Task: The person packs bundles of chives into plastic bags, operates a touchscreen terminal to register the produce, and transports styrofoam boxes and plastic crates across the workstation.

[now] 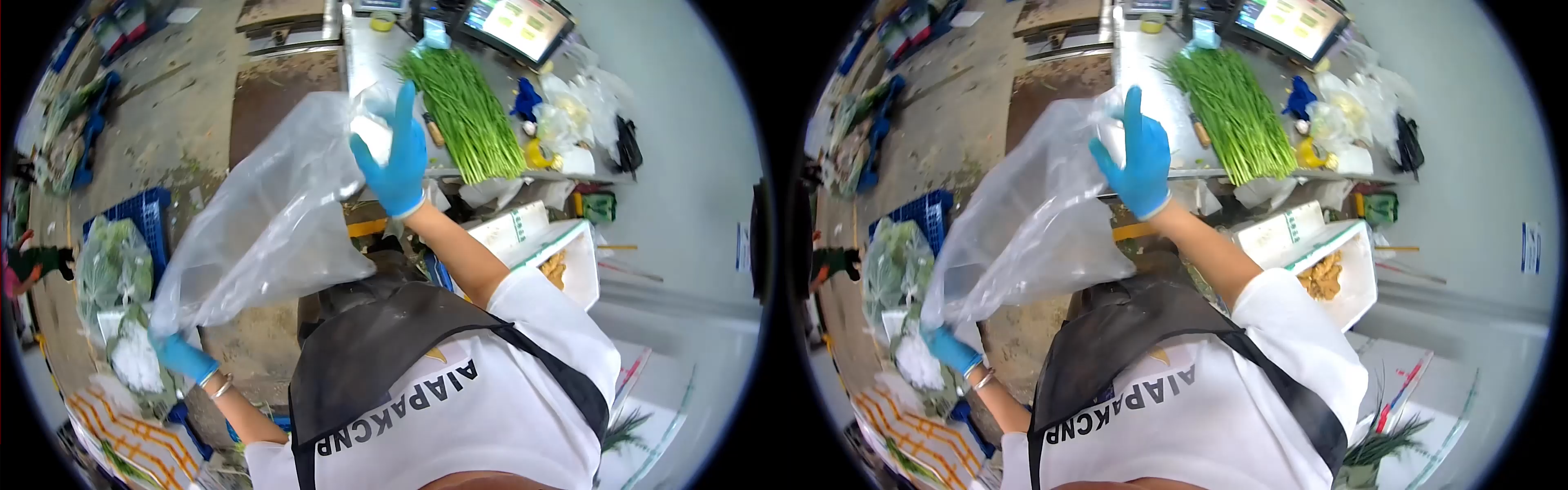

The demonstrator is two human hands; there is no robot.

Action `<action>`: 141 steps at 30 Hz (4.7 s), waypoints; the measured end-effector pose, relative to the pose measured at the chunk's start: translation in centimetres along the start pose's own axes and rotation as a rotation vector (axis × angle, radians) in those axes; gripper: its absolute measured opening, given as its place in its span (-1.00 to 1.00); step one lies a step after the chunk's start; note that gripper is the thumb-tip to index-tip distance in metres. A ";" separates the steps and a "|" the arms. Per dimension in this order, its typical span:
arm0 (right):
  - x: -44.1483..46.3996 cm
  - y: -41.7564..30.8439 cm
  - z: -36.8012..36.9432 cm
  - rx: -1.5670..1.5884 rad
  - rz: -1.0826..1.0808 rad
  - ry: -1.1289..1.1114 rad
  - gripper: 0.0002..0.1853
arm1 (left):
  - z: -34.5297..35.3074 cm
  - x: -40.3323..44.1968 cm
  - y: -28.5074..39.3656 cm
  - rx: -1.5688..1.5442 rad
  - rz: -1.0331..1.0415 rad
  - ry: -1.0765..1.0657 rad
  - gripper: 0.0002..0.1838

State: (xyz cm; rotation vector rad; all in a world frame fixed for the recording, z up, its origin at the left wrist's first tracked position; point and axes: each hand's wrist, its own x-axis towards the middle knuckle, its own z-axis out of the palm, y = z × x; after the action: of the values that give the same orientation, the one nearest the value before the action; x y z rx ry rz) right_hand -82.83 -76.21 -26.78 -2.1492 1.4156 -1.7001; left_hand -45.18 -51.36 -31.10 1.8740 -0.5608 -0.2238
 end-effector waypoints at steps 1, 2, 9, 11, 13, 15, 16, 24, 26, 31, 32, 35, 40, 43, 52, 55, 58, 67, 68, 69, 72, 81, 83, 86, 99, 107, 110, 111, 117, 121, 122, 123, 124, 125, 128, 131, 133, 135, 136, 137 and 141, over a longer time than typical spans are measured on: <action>-2.0 0.7 -1.1 -0.163 -0.068 -0.041 -0.09 | -0.8 1.1 0.2 -0.027 0.006 0.073 -0.56; -5.0 2.1 -1.5 -0.285 0.034 -0.386 -0.14 | -0.9 1.6 -1.3 -0.092 -0.132 0.019 -0.56; -20.9 11.0 -5.9 0.694 1.589 -0.933 -0.44 | 0.9 -1.0 -9.2 -0.533 -0.460 -0.442 -0.53; -16.0 12.8 -7.7 0.708 1.367 -0.673 -0.59 | 3.4 -2.1 -4.4 -0.465 -0.388 -0.436 -0.51; -15.4 20.8 -8.2 0.459 1.280 -0.315 -0.69 | 5.3 -2.5 -2.2 -0.295 -0.267 -0.419 -0.49; -12.5 26.1 -7.8 -0.102 0.983 -0.256 -0.69 | 7.3 -2.0 -1.6 -0.281 -0.270 -0.462 -0.48; -9.6 26.1 -7.6 -0.264 0.938 -0.402 -0.65 | 8.6 -1.8 -0.8 -0.260 -0.332 -0.495 -0.47; -9.1 36.7 3.1 -0.547 0.698 -0.737 -0.74 | 24.5 -12.6 17.4 -0.063 -0.286 -1.140 -0.29; -11.4 37.5 7.2 -0.319 0.819 -0.711 -0.72 | 27.4 -14.1 18.3 0.052 -0.445 -1.352 -0.34; -3.1 34.3 4.8 -0.182 0.623 -1.074 -0.44 | 38.5 -20.0 16.9 -0.097 -0.631 -1.428 -0.49; -0.2 33.6 1.8 -0.068 0.627 -0.990 -0.40 | 40.8 -21.2 16.3 -0.137 -0.647 -1.392 -0.52; 5.9 36.8 -8.4 0.073 0.796 -0.704 -0.30 | 47.4 -24.1 14.7 -0.313 -0.886 -1.365 -0.58; 1.5 54.2 -20.6 -0.122 1.158 -0.489 -0.10 | 58.5 -27.5 8.0 -0.221 -1.009 -1.213 -0.51; -0.4 57.5 -21.1 -0.072 1.122 -0.784 0.04 | 62.3 -29.2 6.4 -0.202 -0.650 -1.320 -0.53; 2.1 51.5 -12.8 0.654 1.477 -0.936 -0.22 | 69.1 -31.7 13.1 -0.190 -0.763 -1.399 -0.45; 1.5 49.3 -11.3 0.853 1.576 -0.657 -0.24 | 69.7 -29.3 13.9 -0.111 -0.571 -1.531 -0.46; 2.5 46.1 -11.1 0.908 1.746 -0.402 -0.29 | 71.0 -26.1 14.1 0.037 -0.373 -1.703 -0.45; 3.4 35.5 -9.1 1.340 2.032 0.206 -0.42 | 73.3 -18.4 20.2 0.632 -0.481 -2.272 -0.45; 3.1 34.5 -9.9 1.397 2.023 0.214 -0.45 | 72.5 -18.5 19.4 0.600 -0.547 -2.287 -0.43; 3.1 33.7 -10.7 1.453 2.006 0.217 -0.48 | 71.8 -18.8 19.2 0.562 -0.607 -2.301 -0.42; 2.1 32.8 -14.5 1.561 1.990 0.033 -0.53 | 68.5 -20.6 17.1 0.440 -0.649 -2.335 -0.34; 9.7 43.4 -20.6 0.241 1.106 -1.975 -0.51 | 66.2 -24.0 15.7 0.484 -0.632 -2.317 -0.22; 16.0 44.4 -16.1 -0.056 0.795 -1.972 -0.44 | 66.1 -24.4 15.2 0.502 -0.624 -2.323 -0.18; 12.2 45.9 -5.5 0.403 0.466 -1.383 -0.47 | 66.4 -24.7 15.4 0.497 -0.626 -2.319 -0.15; -3.0 49.3 2.1 0.823 0.536 -2.559 -0.25 | 66.2 -25.4 15.6 0.161 -0.459 -2.293 -0.22; 3.8 46.4 -3.6 0.957 0.707 -2.205 -0.12 | 63.9 -24.0 23.2 0.334 -0.020 -2.038 -0.14; 6.6 45.1 -5.0 0.911 1.346 -2.253 -0.14 | 62.8 -23.8 22.9 0.309 -0.239 -1.929 -0.29; 5.0 46.2 -5.1 0.924 1.312 -2.274 -0.17 | 62.6 -23.5 23.3 0.357 -0.295 -1.899 -0.32; -0.1 49.6 -12.0 1.222 1.387 -2.138 -0.20 | 62.3 -21.6 19.2 -0.101 -0.912 -1.572 -0.69; 4.9 42.5 -13.5 1.215 0.980 -2.145 -0.03 | 62.0 -18.1 19.9 -0.265 -0.727 -1.442 -0.63; 4.8 42.1 -13.8 1.197 1.031 -2.147 0.01 | 61.1 -16.0 20.9 -0.230 -0.645 -1.366 -0.62; 4.8 42.0 -13.7 1.177 1.074 -2.154 0.06 | 60.2 -13.8 21.0 -0.343 -0.525 -1.264 -0.59; 4.2 42.3 -13.7 1.152 1.031 -2.134 0.02 | 58.9 -10.9 20.3 -0.479 -0.482 -1.156 -0.65; 3.6 42.7 -13.7 1.160 1.104 -2.150 0.01 | 56.6 -8.4 20.8 -0.473 -0.415 -1.089 -0.60; 2.4 42.6 -13.5 1.210 1.273 -2.105 -0.08 | 46.7 -2.0 19.8 -0.487 -0.496 -0.824 -0.56; 0.5 43.6 -12.9 1.240 1.255 -2.180 -0.10 | 36.3 -1.0 19.7 0.124 -0.054 -0.601 -0.48; -1.1 44.1 -13.2 1.215 1.246 -2.118 -0.22 | 28.8 -1.5 16.6 0.640 0.255 -0.419 -0.33; -3.5 45.4 -12.2 1.166 1.174 -2.107 -0.31 | 21.8 -2.1 14.8 1.250 0.046 -0.302 -0.41; -5.4 46.6 -11.8 1.127 1.116 -2.116 -0.33 | 19.0 -2.7 13.1 1.171 -0.105 -0.270 -0.47; -6.9 47.3 -11.6 1.087 1.066 -2.110 -0.35 | 17.0 -3.2 11.9 1.081 -0.245 -0.244 -0.51; -7.5 46.0 -11.2 1.183 1.486 -1.999 -0.38 | 18.6 -10.0 12.6 0.673 -0.497 -0.364 -0.61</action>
State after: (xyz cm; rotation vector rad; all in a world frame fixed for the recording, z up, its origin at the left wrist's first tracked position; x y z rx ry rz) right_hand -119.47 -92.53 -53.03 -0.5566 0.4192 0.4367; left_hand -64.97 -65.55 -27.50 2.6412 -0.4270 -0.7936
